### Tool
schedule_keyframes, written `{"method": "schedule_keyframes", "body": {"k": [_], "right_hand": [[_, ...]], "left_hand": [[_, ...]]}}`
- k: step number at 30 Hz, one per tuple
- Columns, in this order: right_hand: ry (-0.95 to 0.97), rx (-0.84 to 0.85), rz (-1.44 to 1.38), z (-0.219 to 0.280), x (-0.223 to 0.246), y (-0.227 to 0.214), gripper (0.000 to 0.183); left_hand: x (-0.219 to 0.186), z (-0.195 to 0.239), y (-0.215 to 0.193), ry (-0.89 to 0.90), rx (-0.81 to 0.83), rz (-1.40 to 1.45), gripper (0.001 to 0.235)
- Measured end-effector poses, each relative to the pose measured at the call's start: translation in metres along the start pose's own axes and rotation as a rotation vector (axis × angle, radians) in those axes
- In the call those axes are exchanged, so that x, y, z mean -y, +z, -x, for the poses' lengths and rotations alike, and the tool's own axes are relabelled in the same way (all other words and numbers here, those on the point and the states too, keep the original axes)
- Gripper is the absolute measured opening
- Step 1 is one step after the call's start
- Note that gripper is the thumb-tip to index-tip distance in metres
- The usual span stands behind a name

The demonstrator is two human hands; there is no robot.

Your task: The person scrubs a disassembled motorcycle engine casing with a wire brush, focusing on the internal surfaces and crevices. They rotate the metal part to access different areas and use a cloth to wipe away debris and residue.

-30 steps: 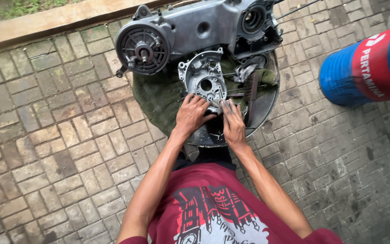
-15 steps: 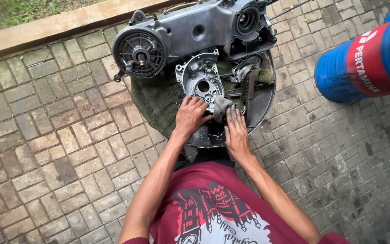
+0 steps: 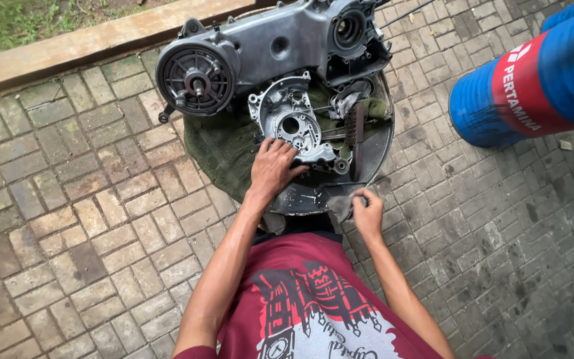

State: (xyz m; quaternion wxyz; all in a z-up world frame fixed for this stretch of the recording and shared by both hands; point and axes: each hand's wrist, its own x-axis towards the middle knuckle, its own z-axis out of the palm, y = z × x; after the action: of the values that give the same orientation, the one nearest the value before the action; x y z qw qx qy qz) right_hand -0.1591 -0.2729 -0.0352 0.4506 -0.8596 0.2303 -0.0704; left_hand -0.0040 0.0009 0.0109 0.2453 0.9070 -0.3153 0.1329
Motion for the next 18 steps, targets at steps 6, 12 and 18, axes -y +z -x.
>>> {"method": "schedule_keyframes", "body": {"k": [6, 12, 18], "right_hand": [[0.097, 0.009, -0.515, 0.012, 0.089, -0.009, 0.019], [0.087, 0.107, -0.462, 0.046, 0.218, -0.026, 0.021], [0.046, 0.313, -0.501, 0.032, 0.126, -0.02, 0.029]], "left_hand": [[0.0, 0.002, 0.002, -0.003, 0.039, 0.051, 0.045], [-0.05, 0.015, -0.047, -0.151, -0.073, 0.477, 0.045], [-0.096, 0.07, -0.011, -0.687, 0.247, 1.31, 0.016]]}}
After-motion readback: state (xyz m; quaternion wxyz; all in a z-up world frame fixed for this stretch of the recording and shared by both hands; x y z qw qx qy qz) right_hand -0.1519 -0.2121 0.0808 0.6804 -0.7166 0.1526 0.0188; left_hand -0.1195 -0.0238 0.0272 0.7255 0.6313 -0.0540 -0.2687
